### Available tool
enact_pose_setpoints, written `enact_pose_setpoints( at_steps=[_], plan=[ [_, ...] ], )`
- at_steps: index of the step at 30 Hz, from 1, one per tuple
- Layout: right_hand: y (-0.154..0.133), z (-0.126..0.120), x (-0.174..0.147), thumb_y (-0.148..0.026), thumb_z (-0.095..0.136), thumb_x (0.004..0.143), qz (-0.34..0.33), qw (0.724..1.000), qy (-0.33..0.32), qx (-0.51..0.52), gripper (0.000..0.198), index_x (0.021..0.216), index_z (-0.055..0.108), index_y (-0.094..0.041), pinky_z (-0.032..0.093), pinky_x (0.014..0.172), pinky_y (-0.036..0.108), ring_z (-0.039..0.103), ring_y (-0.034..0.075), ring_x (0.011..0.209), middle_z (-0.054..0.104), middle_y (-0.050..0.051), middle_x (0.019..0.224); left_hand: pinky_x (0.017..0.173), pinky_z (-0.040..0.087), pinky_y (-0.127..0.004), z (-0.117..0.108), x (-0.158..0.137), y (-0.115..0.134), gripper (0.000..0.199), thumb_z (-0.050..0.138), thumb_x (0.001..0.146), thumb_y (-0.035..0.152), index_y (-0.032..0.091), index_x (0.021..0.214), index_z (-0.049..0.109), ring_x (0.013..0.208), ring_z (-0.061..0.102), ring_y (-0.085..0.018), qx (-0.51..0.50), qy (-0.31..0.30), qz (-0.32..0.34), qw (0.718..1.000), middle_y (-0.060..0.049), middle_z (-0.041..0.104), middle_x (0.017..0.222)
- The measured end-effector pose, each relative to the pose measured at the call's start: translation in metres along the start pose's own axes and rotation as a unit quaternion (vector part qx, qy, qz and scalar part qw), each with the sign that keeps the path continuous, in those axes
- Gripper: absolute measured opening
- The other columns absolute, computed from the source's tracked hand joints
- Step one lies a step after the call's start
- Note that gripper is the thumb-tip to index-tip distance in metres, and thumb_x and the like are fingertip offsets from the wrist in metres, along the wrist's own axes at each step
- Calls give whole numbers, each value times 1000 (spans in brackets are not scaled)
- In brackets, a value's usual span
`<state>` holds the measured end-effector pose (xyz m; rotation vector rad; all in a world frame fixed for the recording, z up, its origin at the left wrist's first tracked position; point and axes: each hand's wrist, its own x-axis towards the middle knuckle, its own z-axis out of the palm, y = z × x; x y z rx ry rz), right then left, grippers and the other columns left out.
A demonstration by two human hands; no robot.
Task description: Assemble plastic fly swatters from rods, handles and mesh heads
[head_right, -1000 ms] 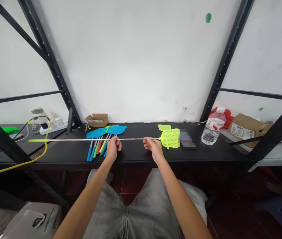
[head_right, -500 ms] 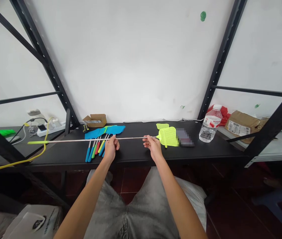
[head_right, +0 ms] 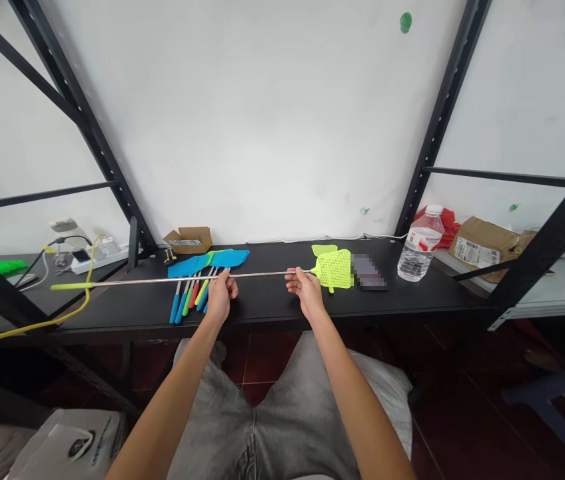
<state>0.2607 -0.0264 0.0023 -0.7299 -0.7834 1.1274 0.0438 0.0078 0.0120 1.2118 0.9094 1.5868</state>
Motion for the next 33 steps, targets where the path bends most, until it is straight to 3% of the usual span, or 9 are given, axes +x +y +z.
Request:
enact_pose_setpoints(
  at_steps=[17,33],
  plan=[
    [4,3,-2,-57,72,75,-24,994,-25,-100,42,80,73,-15,46,51,24,61,13,58,73,9,75,43,29,-23,1,-3,4,46,51,90,45,22,53,36,38,36,-8,10,-17,-8,1000,4,37,40],
    [6,1,0,-58,73,75,-22,996,-29,-82,43,81,73,-15,45,51,24,60,13,57,72,8,75,43,29,-24,0,-2,3,44,50,89,46,23,55,35,37,36,-9,3,-19,-14,1000,5,36,41]
  ],
)
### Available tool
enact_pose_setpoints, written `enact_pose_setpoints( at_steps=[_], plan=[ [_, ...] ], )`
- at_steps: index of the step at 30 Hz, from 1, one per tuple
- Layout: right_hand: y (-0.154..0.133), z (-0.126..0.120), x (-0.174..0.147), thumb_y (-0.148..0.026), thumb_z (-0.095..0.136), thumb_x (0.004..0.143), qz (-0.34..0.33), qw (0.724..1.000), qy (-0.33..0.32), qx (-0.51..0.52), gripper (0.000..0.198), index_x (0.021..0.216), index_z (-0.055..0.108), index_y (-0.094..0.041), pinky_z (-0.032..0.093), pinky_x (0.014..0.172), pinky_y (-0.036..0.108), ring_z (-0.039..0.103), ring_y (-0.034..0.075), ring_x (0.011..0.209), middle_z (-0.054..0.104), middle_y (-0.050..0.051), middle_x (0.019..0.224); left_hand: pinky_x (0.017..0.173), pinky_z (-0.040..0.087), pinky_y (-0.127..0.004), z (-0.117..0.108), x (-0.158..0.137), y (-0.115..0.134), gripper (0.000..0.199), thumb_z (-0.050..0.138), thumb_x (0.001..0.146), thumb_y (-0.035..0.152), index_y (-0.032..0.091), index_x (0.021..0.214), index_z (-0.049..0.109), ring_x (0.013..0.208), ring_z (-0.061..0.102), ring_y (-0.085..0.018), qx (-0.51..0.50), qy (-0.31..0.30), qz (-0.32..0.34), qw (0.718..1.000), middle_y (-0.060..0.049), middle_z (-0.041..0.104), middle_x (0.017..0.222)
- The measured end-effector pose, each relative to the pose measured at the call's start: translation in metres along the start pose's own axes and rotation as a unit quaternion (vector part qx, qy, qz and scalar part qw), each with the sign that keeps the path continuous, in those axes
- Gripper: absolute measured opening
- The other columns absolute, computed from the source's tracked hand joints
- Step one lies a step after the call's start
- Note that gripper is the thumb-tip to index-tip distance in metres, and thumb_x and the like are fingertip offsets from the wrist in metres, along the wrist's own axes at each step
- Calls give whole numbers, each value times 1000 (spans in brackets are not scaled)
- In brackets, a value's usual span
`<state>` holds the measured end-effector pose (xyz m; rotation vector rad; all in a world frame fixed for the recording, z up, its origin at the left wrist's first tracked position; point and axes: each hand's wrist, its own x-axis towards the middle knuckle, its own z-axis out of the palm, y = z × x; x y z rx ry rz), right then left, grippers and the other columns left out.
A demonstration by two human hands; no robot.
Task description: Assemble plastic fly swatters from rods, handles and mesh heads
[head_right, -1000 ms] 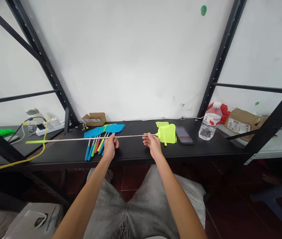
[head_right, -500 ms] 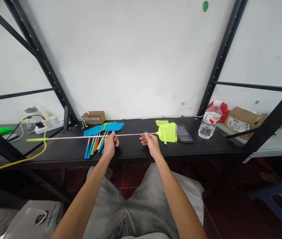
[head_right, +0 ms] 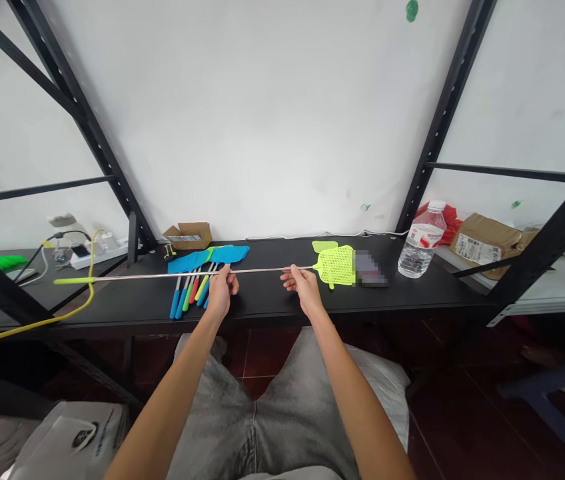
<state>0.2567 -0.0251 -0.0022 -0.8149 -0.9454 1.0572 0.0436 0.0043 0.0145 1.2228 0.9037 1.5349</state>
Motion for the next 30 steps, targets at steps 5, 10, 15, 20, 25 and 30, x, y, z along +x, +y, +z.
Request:
enact_pose_setpoints(
  at_steps=[5,10,15,20,25,30],
  plan=[
    [-3,1,-2,-58,74,74,4,1000,-3,9,44,84,73,-16,45,52,24,60,13,57,72,8,75,44,30,-23,0,0,-1,45,49,90,46,22,54,36,39,37,-9,18,-21,2,1000,4,38,41],
    [-5,1,-3,-58,73,74,6,1000,-15,9,44,87,73,-16,44,52,24,60,13,58,72,7,75,46,33,-22,3,-5,4,44,52,89,49,21,57,42,40,45,-10,73,-111,-16,991,3,44,41],
    [-7,-1,-3,-54,73,75,8,999,-13,30,39,89,74,-18,44,52,23,60,13,59,72,7,80,46,35,-22,4,-6,6,42,55,88,49,20,58,45,41,48,-11,76,-129,-15,989,3,45,41],
    [-8,-4,-2,-51,75,73,8,997,21,68,35,88,72,-19,45,52,25,61,14,60,73,7,82,42,30,-22,0,0,1,43,49,89,51,21,58,42,37,40,-9,0,-1,1,1000,4,42,41],
    [-7,-4,-2,-50,75,74,7,997,15,74,35,89,73,-19,44,51,24,61,13,59,72,6,81,42,30,-21,1,-1,2,43,53,88,51,20,59,43,39,40,-9,6,-35,-7,999,3,44,42],
    [-7,-3,-3,-52,75,74,6,999,0,48,36,88,73,-18,43,51,25,61,13,60,72,7,82,43,31,-21,3,-4,5,46,56,87,53,19,58,47,40,43,-9,44,-90,-8,995,2,46,42]
  ],
)
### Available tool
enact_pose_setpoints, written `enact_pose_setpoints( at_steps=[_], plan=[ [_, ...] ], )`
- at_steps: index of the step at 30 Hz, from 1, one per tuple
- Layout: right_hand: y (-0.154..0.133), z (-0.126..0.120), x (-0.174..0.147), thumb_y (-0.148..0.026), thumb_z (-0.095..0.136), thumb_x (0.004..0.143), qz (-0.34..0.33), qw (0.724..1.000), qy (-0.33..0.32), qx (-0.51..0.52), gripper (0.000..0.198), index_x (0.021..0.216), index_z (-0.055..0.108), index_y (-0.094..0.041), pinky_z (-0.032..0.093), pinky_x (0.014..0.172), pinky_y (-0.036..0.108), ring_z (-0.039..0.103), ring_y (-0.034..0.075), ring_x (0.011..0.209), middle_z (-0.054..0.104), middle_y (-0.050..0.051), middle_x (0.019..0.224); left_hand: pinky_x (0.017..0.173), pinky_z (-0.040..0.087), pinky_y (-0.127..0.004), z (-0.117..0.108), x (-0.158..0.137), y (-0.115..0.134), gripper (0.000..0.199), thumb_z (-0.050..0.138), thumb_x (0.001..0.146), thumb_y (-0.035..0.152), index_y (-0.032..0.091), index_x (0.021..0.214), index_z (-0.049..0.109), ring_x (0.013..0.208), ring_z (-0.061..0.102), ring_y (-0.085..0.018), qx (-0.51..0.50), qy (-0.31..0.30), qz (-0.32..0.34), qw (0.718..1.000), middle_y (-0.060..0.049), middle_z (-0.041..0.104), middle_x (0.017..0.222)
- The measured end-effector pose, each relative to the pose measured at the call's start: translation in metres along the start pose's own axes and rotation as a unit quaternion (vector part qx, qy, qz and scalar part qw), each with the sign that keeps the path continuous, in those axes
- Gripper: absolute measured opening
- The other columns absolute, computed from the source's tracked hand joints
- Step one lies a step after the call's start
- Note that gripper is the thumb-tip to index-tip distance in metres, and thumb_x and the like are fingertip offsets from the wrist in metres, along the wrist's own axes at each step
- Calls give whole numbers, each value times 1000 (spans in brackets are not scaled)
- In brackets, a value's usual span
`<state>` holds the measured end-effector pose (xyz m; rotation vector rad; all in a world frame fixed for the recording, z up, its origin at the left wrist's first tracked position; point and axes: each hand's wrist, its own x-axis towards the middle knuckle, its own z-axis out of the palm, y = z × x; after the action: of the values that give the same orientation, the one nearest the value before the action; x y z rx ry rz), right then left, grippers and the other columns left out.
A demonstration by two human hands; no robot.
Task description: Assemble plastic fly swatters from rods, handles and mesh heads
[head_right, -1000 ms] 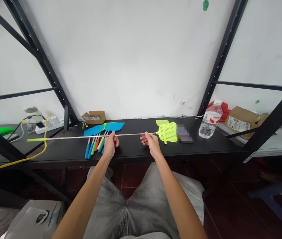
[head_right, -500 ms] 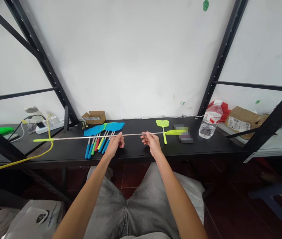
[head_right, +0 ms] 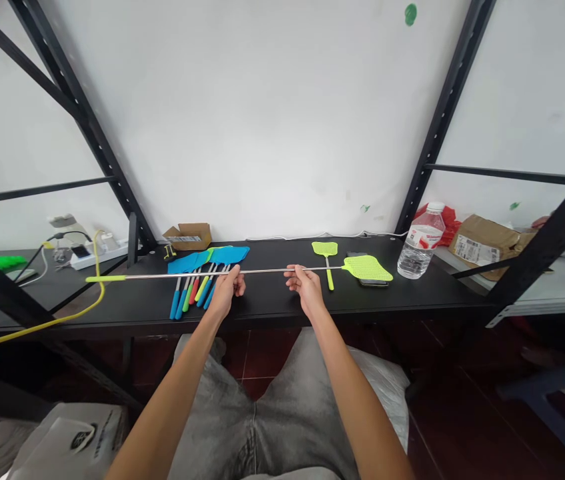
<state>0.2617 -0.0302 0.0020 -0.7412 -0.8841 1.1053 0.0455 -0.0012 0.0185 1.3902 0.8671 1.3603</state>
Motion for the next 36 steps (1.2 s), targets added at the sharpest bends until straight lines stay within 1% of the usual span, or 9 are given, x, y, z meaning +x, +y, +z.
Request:
enact_pose_setpoints(
  at_steps=[4,6,13,20,22,26,28,33,36],
  plan=[
    [1,-1,0,-51,75,73,-7,1000,12,7,36,87,72,-18,43,51,25,61,13,60,72,7,82,40,30,-21,-3,4,-4,44,51,88,54,20,61,46,38,39,-9,-63,95,4,993,4,43,42],
    [1,-1,1,-52,75,73,-12,1000,18,9,37,87,72,-18,43,51,25,61,14,60,72,7,81,39,30,-21,-4,6,-5,42,49,89,53,21,63,45,37,38,-9,-89,119,2,989,5,42,42],
    [1,0,0,-49,77,72,-12,1000,7,-2,34,86,73,-19,42,49,24,60,12,58,72,6,80,41,31,-20,-1,2,-4,44,51,89,54,19,62,49,40,42,-9,-23,24,-3,999,2,46,43],
    [0,1,-1,-48,77,72,-19,1000,20,10,32,85,73,-19,41,49,24,60,12,59,71,6,79,39,30,-22,-4,8,-8,41,44,89,55,21,67,46,36,37,-9,-105,133,0,986,5,42,43],
    [0,1,-1,-48,77,72,-18,999,26,18,32,86,73,-19,41,49,24,59,12,58,71,5,79,40,29,-21,-5,7,-8,40,44,89,53,21,66,46,37,38,-9,-86,112,1,990,4,43,43],
    [0,1,-1,-47,78,72,-14,1000,13,13,33,86,74,-18,40,49,23,59,11,58,71,6,79,42,30,-20,-2,3,-6,41,47,90,50,19,65,51,39,41,-9,-23,5,-3,1000,2,47,43],
    [1,0,-1,-47,79,72,-13,1000,11,10,33,86,74,-18,40,49,23,59,11,58,72,6,79,43,30,-20,-2,2,-5,40,50,90,50,18,66,53,41,42,-9,-16,-14,-4,1000,1,48,44],
    [0,-1,-2,-46,81,70,-19,998,32,49,32,84,75,-18,41,49,22,57,10,58,70,5,76,40,28,-20,-4,5,-8,42,46,90,52,19,67,53,38,38,-8,-109,98,3,989,3,46,44],
    [-2,-2,-2,-45,84,67,-19,996,48,72,33,81,75,-17,40,48,21,56,10,57,69,4,72,39,26,-20,-1,7,-11,39,46,90,49,19,67,53,37,37,-8,-119,115,-2,986,3,46,44]
  ],
)
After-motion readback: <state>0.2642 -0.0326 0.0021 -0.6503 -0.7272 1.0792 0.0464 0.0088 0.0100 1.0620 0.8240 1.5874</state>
